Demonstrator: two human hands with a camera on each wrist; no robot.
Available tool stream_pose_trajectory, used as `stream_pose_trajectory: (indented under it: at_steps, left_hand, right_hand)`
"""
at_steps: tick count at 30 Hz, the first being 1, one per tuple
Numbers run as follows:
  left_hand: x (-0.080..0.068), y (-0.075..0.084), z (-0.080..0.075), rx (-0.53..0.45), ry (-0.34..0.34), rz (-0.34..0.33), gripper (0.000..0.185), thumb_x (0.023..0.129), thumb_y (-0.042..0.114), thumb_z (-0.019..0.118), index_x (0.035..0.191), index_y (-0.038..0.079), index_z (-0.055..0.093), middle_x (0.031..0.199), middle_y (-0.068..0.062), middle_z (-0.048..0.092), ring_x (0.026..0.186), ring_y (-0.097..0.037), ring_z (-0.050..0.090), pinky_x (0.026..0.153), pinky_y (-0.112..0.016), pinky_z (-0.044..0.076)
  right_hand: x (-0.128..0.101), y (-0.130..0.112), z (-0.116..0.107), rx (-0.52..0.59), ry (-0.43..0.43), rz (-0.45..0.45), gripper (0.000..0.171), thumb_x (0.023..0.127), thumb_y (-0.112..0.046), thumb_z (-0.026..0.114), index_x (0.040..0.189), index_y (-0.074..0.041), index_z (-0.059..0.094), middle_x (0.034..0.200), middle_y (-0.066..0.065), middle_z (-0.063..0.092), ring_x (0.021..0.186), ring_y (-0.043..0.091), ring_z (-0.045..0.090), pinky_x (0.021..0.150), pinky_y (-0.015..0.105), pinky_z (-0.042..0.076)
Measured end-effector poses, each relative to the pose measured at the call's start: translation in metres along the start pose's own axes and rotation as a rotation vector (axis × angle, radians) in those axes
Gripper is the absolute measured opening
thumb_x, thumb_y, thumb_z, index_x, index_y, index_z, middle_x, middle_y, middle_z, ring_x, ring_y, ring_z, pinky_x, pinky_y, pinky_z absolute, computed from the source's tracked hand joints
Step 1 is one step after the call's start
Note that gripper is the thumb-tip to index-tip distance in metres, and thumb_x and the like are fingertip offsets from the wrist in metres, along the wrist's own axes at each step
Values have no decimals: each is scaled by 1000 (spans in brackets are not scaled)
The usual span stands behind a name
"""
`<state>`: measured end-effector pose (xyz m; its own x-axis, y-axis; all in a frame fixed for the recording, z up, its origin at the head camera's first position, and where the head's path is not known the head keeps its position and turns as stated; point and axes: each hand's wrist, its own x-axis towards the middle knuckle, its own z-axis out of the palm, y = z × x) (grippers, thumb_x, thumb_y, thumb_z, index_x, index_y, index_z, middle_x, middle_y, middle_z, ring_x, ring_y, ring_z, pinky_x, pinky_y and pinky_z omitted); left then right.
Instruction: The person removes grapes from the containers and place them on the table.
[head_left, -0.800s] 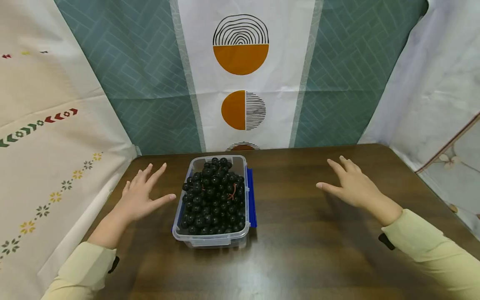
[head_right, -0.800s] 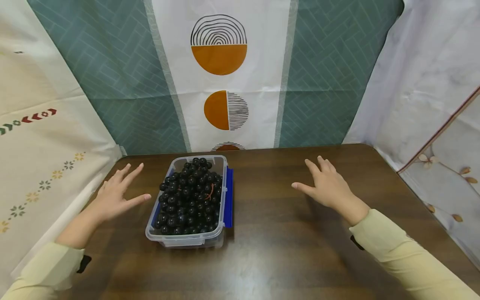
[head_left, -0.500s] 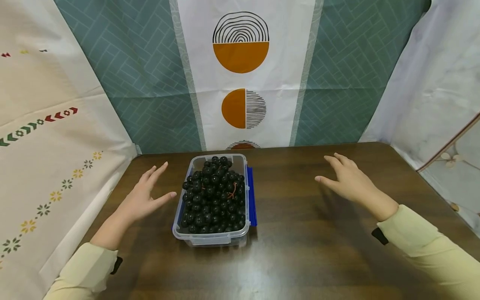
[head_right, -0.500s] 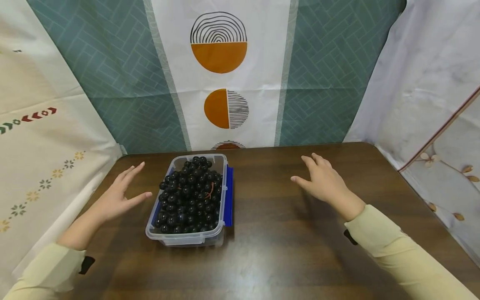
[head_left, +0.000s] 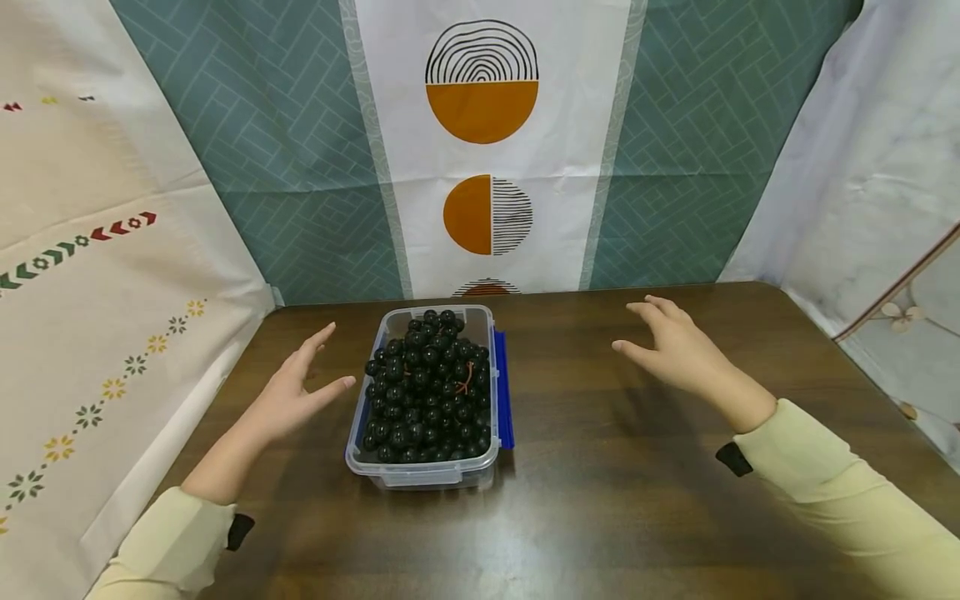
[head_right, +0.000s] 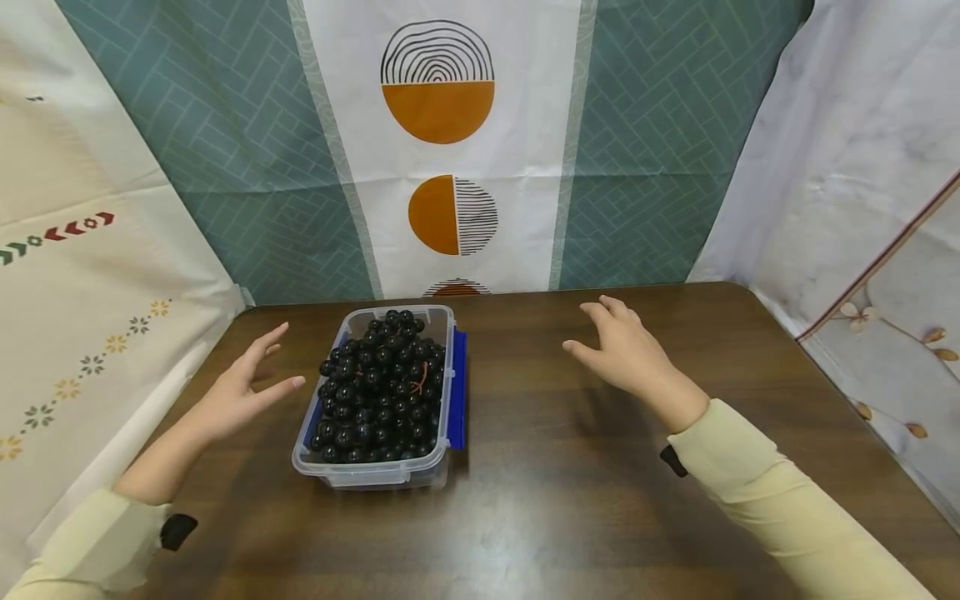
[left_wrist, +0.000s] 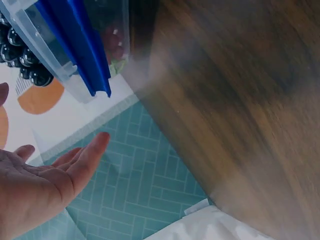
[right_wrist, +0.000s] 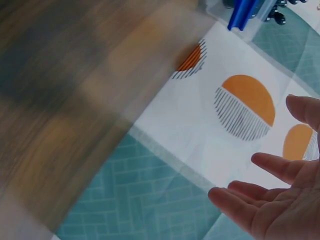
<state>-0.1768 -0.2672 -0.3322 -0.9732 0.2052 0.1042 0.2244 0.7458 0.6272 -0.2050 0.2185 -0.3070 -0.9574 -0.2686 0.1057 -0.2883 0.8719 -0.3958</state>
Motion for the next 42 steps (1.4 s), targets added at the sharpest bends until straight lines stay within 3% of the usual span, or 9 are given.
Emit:
stream_pose_trajectory:
  at_steps: [6, 10, 18, 26, 31, 37, 42]
  left_hand:
    - [0, 3, 1, -84, -56, -62, 82, 95, 37, 57, 154, 24, 1, 151, -30, 20, 121, -54, 44, 91, -62, 42]
    - [0, 3, 2, -141, -86, -97, 82, 96, 38, 55, 153, 25, -2, 148, -32, 21, 123, -53, 43, 89, -60, 45]
    - [-3, 2, 10, -307, -92, -161, 82, 97, 31, 53, 153, 17, -6, 145, -35, 24, 121, -51, 45, 86, -52, 51]
    - [-6, 5, 13, -392, -116, -211, 79, 98, 29, 52, 152, 14, -4, 144, -35, 28, 125, -48, 43, 85, -48, 52]
    - [-9, 6, 13, -455, -107, -257, 78, 99, 29, 50, 151, 8, -3, 145, -35, 28, 127, -49, 40, 86, -44, 53]
    - [-15, 7, 15, -562, -129, -356, 74, 99, 32, 48, 151, 4, 4, 146, -30, 27, 128, -43, 44, 88, -39, 52]
    - [-16, 7, 17, -592, -139, -376, 70, 99, 31, 48, 150, 2, 9, 146, -29, 27, 125, -39, 49, 89, -39, 52]
  right_hand:
    - [8, -15, 2, 50, -9, -19, 69, 94, -43, 55, 142, 2, 36, 146, 26, 32, 135, 43, 28, 105, 60, 28]
    - [15, -27, 3, 80, -7, -46, 66, 94, -40, 56, 141, 3, 37, 144, 24, 36, 134, 41, 31, 106, 57, 29]
    - [24, -49, 14, 137, 35, -64, 58, 94, -34, 58, 137, 2, 43, 140, 22, 43, 132, 38, 36, 106, 54, 32]
    - [33, -68, 24, 207, 35, -81, 54, 93, -33, 59, 136, -1, 47, 139, 19, 46, 131, 37, 40, 104, 53, 35]
    - [39, -82, 33, 283, 68, -80, 50, 92, -31, 61, 132, -2, 51, 135, 18, 51, 121, 36, 49, 99, 50, 40]
    - [44, -96, 46, 392, 79, -55, 43, 92, -27, 62, 126, -3, 55, 129, 17, 57, 115, 33, 57, 96, 46, 46]
    - [49, -106, 56, 464, 80, -52, 38, 92, -24, 62, 123, -3, 56, 124, 16, 60, 112, 32, 60, 94, 45, 48]
